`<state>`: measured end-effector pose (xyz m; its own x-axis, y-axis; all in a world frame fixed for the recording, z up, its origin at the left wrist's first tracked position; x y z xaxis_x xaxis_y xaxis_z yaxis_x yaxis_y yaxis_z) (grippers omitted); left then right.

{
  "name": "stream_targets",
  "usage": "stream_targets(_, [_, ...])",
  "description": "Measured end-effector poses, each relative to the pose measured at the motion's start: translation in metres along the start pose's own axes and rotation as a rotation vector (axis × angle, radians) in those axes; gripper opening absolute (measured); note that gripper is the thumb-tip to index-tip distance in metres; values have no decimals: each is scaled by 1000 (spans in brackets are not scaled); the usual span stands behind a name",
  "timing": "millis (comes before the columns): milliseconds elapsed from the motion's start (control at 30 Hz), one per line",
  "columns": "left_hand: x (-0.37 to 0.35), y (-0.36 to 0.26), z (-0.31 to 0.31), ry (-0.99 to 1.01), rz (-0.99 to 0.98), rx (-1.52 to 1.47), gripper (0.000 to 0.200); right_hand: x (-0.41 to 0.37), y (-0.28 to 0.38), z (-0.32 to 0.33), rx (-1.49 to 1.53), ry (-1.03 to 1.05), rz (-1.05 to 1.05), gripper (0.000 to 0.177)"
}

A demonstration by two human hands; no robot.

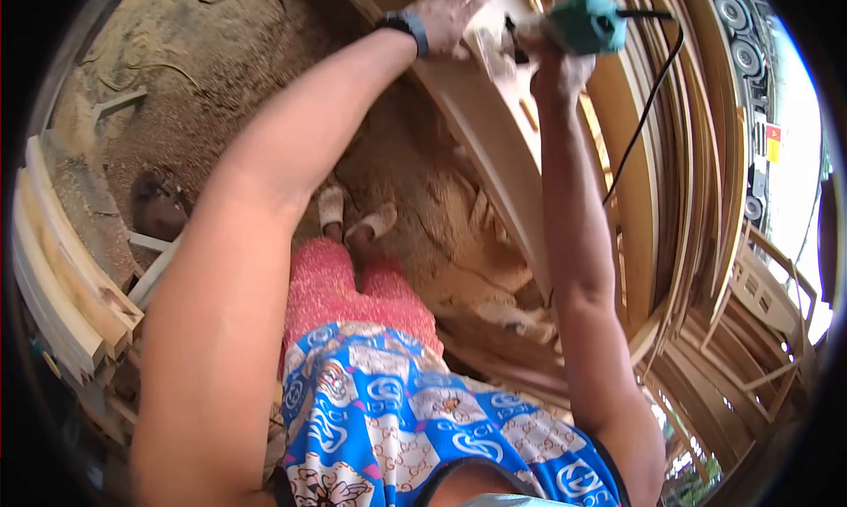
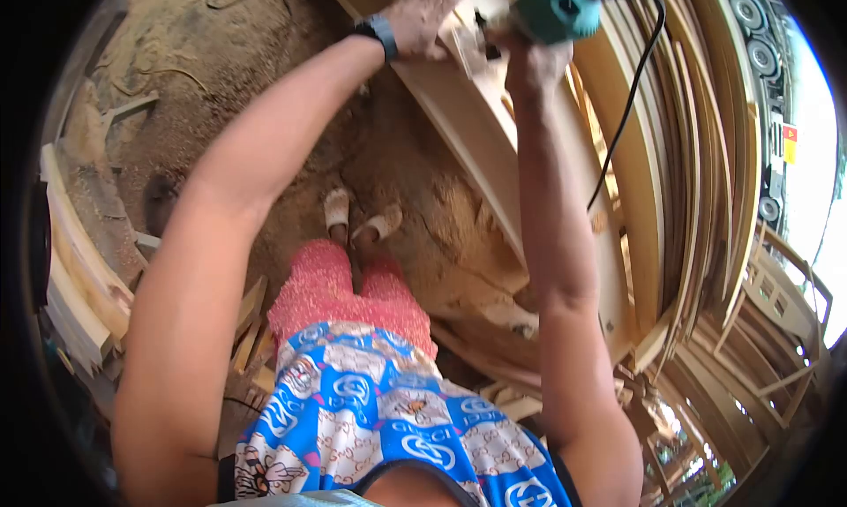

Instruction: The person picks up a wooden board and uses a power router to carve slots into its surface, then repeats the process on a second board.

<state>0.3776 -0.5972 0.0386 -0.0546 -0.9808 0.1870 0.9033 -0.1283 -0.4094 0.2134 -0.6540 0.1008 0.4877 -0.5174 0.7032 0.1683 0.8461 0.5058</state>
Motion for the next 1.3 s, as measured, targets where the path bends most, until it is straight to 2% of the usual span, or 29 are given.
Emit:
stream_targets(33, [9,26,-17,-120,19,214,106,1,0,-1,127,-27,-94,10])
stream_targets(67, [9,50,-15,-119,103,235,113,2,-1,-3,255,-66,-185,10])
stream_targets(133, [7,97,9,-94,311,323,122,-4,11,0,476,-172,-445,27])
stream_targets(167, [6,124,22,-66,441,392,125,-6,4,0,500,-196,-468,34])
stream_targets(233, [10,183,52,-156,547,372,130,-4,6,5,410,-208,-478,35])
stream_targets(333, [26,252,82,-203,495,368,134,-5,4,8,533,-238,-500,56])
stream_targets(367, [31,255,91,-189,471,322,135,-6,4,10,530,-244,-503,56])
stream_targets(433, [39,252,87,-112,528,387,136,-8,5,20,464,-256,-494,43])
stream_targets(500, [37,243,81,-143,472,129,134,-6,2,22,482,-230,-514,48])
stream_targets(533, [36,241,75,-122,511,81,129,-9,-5,23,519,-257,-524,49])
stream_targets(600, [36,237,67,-135,488,73,127,-14,-12,20,551,-287,-540,51])
stream_targets(667, [35,231,62,-152,465,59,125,-12,-16,14,537,-249,-567,66])
stream_targets(833, [40,214,59,-149,478,115,126,13,-20,0,525,-255,-548,65])
stream_targets(867, [38,200,67,-128,490,112,111,19,-19,-4,509,-236,-544,65])
stream_targets(900, [39,204,64,-126,491,106,111,24,-21,-6,491,-216,-542,65])
stream_targets(967, [42,206,59,-128,439,127,94,31,-33,-14,461,-193,-520,65])
stream_targets(1033, [45,208,59,-118,441,113,89,47,-27,-24,554,-198,-495,64])
stream_targets(1167, [42,209,55,-170,376,20,79,64,-21,-39,413,-156,-488,54])
stream_targets(1300, [42,211,47,-288,365,8,76,88,-19,-58,466,-181,-402,30])
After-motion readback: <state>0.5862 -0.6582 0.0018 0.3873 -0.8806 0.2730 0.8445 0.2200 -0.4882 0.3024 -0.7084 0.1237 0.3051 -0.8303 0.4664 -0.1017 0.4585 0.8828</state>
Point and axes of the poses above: each hand's wrist, its own x-axis towards the middle knuckle, its own z-axis out of the back of the hand, y = z × x, the point moved 7 cm from there along x, towards the middle knuckle, and after that the axes turned 6 degrees about z, right-handed, at the moved point
